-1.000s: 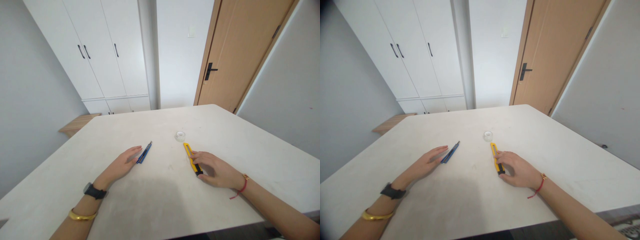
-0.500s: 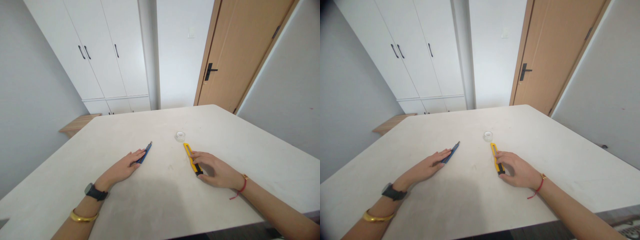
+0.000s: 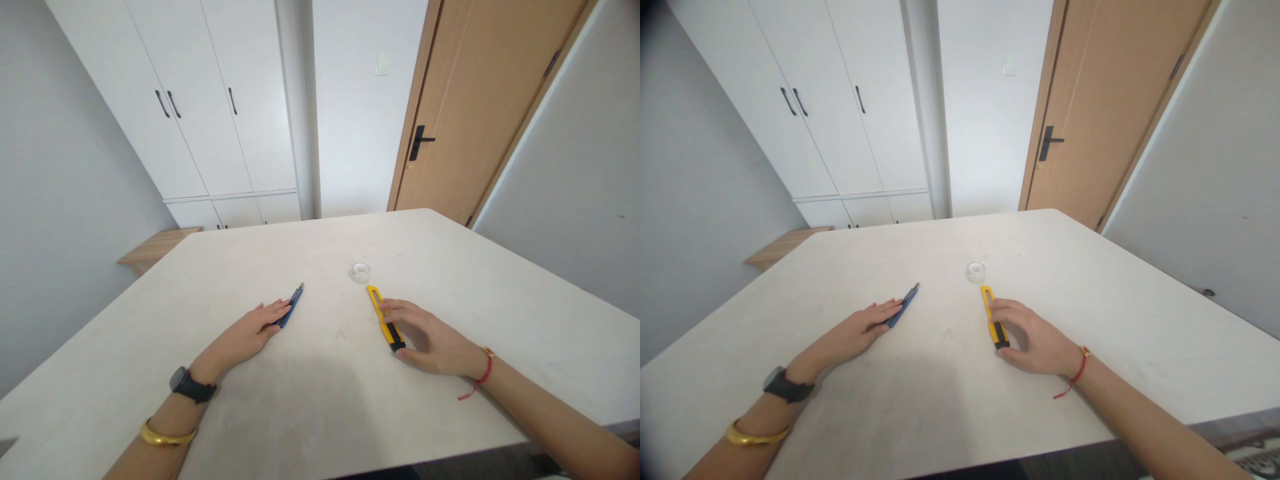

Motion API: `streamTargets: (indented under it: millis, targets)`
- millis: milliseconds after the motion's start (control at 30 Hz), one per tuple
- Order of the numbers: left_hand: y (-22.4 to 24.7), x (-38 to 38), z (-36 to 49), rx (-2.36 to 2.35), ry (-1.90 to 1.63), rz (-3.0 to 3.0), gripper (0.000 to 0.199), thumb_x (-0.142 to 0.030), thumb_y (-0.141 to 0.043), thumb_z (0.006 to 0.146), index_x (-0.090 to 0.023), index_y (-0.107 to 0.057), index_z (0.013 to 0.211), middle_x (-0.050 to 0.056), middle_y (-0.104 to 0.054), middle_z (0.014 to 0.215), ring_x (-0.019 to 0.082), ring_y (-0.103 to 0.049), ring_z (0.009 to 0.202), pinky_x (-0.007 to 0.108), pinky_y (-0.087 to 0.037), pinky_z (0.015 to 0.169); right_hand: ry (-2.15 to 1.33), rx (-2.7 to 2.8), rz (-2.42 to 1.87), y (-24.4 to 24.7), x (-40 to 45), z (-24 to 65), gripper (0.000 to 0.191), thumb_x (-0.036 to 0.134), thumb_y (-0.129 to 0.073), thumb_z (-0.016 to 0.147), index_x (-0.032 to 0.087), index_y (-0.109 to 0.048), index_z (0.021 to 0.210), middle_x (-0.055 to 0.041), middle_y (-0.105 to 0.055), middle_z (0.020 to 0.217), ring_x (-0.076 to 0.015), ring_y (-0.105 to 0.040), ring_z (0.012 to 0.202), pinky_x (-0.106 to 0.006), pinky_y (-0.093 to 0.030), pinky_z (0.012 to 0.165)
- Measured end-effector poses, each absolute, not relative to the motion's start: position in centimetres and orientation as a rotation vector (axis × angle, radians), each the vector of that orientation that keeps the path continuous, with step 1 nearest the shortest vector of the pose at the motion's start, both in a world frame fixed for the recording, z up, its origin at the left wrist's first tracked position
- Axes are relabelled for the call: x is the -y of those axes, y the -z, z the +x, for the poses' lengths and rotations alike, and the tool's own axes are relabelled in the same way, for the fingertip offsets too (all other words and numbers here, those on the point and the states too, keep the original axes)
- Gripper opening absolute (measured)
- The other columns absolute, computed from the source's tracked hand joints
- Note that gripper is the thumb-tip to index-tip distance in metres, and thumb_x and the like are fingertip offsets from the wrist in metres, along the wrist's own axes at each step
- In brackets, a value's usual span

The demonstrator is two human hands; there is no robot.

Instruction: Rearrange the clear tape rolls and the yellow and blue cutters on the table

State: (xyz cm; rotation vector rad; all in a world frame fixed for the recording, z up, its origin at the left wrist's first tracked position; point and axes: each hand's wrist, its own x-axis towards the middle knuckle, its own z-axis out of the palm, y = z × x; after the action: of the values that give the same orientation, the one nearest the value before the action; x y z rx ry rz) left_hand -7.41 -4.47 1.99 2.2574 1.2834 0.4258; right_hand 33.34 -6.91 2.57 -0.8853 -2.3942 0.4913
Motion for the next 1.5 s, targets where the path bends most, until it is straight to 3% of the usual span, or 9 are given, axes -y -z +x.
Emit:
streamTargets:
  millis: [100,433,633,733,933,1500]
  targets:
    - [-2.4,4.8,-6.7,-1.284,-0.39,2.29,0.045,-0.032,-0.047,0.091,-0.032,-0.05,0.136,0.001,-0.042,0.147,0.022,-0.036,0.138,0.05,-0.017,0.116,-0.474,2.294,-0.95,-2.8,6.8,33.3,0.058,0.04,-0.066,0.081,0.024,-0.046,0.133,-0.0153,-0.046,0.142,-0.031,-0.043,0.132,-0.051,-0.037,0.109]
    - [-3.3,7.2,2.5,-1.255,-0.216,2.464,0.044,-0.033,-0.056,0.088,-0.022,-0.056,0.131,0.01,-0.048,0.143,0.027,-0.045,0.132,0.043,-0.032,0.113,-0.663,2.041,-1.165,-3.3,2.5,33.6,0.054,0.052,-0.062,0.082,0.024,-0.054,0.127,-0.0107,-0.055,0.132,-0.0287,-0.05,0.125,-0.053,-0.036,0.109]
    - [-4.4,8.7,8.2,-1.253,-0.154,2.575,0.044,-0.035,-0.056,0.09,-0.018,-0.056,0.13,0.011,-0.051,0.141,0.029,-0.052,0.126,0.041,-0.041,0.106,-0.881,2.27,-1.215,-3.9,3.0,35.0,0.093,0.057,-0.079,0.061,0.02,-0.045,0.14,-0.0134,-0.042,0.146,-0.0343,-0.038,0.134,-0.05,-0.027,0.114]
    - [-4.0,8.9,9.7,-1.237,-0.219,2.57,0.046,-0.037,-0.059,0.088,-0.017,-0.056,0.13,0.012,-0.052,0.14,0.028,-0.053,0.124,0.04,-0.041,0.106,-0.869,2.415,-1.146,-3.6,4.2,35.2,0.103,0.058,-0.08,0.058,0.02,-0.039,0.144,-0.0139,-0.034,0.151,-0.0351,-0.03,0.139,-0.05,-0.021,0.117]
    - [-2.6,8.8,10.5,-1.261,-0.351,2.531,0.047,-0.037,-0.059,0.088,-0.016,-0.057,0.129,0.013,-0.052,0.14,0.028,-0.052,0.125,0.04,-0.042,0.106,-0.736,2.477,-1.099,-3.0,4.7,34.7,0.097,0.06,-0.078,0.06,0.021,-0.043,0.142,-0.0148,-0.04,0.148,-0.0373,-0.032,0.137,-0.055,-0.022,0.115]
    - [-2.0,8.6,10.9,-1.209,-0.433,2.529,0.045,-0.038,-0.061,0.086,-0.017,-0.059,0.126,0.012,-0.055,0.137,0.027,-0.054,0.123,0.039,-0.043,0.105,-0.643,2.472,-1.074,-3.2,4.8,34.4,0.087,0.059,-0.077,0.063,0.022,-0.051,0.136,-0.0149,-0.046,0.142,-0.0361,-0.04,0.132,-0.053,-0.028,0.112]
